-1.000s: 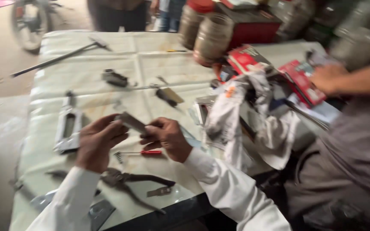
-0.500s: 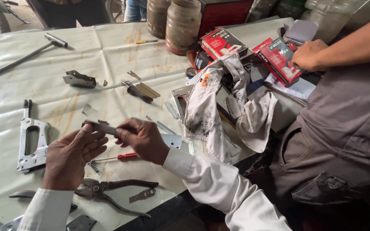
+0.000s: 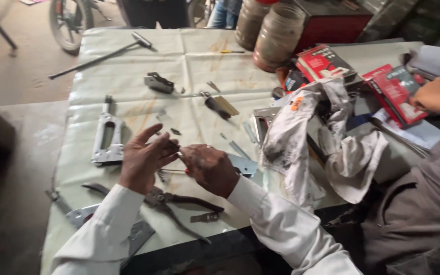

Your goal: The recorder is disassembling and reassembling components of a heavy-duty manual staple gun at a workbench.

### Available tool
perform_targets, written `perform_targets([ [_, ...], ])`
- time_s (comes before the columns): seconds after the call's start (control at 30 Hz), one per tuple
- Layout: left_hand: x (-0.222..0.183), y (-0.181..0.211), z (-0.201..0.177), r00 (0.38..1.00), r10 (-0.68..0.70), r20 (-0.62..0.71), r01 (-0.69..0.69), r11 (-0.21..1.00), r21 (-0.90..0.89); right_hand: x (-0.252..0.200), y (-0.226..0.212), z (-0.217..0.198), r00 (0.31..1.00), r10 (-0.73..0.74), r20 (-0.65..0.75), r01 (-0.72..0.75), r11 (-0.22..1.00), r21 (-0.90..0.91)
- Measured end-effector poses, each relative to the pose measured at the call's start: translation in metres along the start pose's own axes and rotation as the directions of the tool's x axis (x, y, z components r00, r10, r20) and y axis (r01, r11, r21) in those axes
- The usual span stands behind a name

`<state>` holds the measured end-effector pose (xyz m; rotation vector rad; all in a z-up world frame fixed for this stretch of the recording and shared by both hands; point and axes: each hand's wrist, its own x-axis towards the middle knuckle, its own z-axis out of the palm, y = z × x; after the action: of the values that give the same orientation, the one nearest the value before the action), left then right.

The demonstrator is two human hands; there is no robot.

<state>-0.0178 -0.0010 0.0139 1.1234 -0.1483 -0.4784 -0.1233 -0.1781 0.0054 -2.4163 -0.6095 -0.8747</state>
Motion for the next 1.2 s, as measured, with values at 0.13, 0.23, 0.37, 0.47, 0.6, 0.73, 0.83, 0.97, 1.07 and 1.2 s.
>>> perform_targets([
  [0.13,0.01,0.0,-0.002,0.999,-0.016,0.036,0.018,0.999,-0.051,0.007,0.006,0.003,0.999,-0.024,-0.048,0.026,0.999,0.045],
  [0.23,0.002,-0.005,-0.003,0.999,-0.016,0.03,0.017,0.999,-0.033,0.006,-0.005,0.004,0.999,-0.035,-0.021,0.035,0.999,-0.006],
  [0.37,0.003,0.004,-0.002,0.994,0.085,0.074,-0.079,0.993,-0.083,0.014,-0.015,0.008,0.909,0.416,-0.003,-0.377,0.828,0.415],
  [0.47,0.007,0.002,-0.005,0.996,0.066,0.058,-0.06,0.994,-0.089,0.009,-0.006,0.022,0.675,0.695,0.249,-0.643,0.388,0.66],
  [0.6,0.016,-0.014,-0.017,0.984,0.017,0.176,0.024,0.973,-0.23,0.002,0.0,0.024,0.799,0.586,0.135,-0.508,0.538,0.672],
  [0.73,0.008,0.003,-0.013,0.971,-0.016,0.239,0.075,0.967,-0.243,0.009,-0.015,0.014,0.858,0.501,0.11,-0.477,0.702,0.528],
  [0.83,0.008,0.004,-0.016,0.964,-0.067,0.259,0.126,0.968,-0.218,0.008,-0.017,0.011,0.937,0.349,0.019,-0.319,0.83,0.457],
  [0.97,0.005,0.005,-0.017,0.925,-0.135,0.355,0.192,0.973,-0.13,0.019,-0.018,-0.008,0.984,0.17,-0.057,-0.15,0.956,0.252],
  [1.07,0.002,0.008,-0.012,0.889,-0.192,0.415,0.227,0.973,-0.035,0.025,-0.02,-0.021,0.993,0.119,0.017,-0.12,0.97,0.214],
  [1.2,0.0,0.006,-0.014,0.871,-0.246,0.426,0.261,0.965,0.025,0.023,-0.015,-0.019,0.994,0.018,0.106,-0.037,0.984,0.175],
])
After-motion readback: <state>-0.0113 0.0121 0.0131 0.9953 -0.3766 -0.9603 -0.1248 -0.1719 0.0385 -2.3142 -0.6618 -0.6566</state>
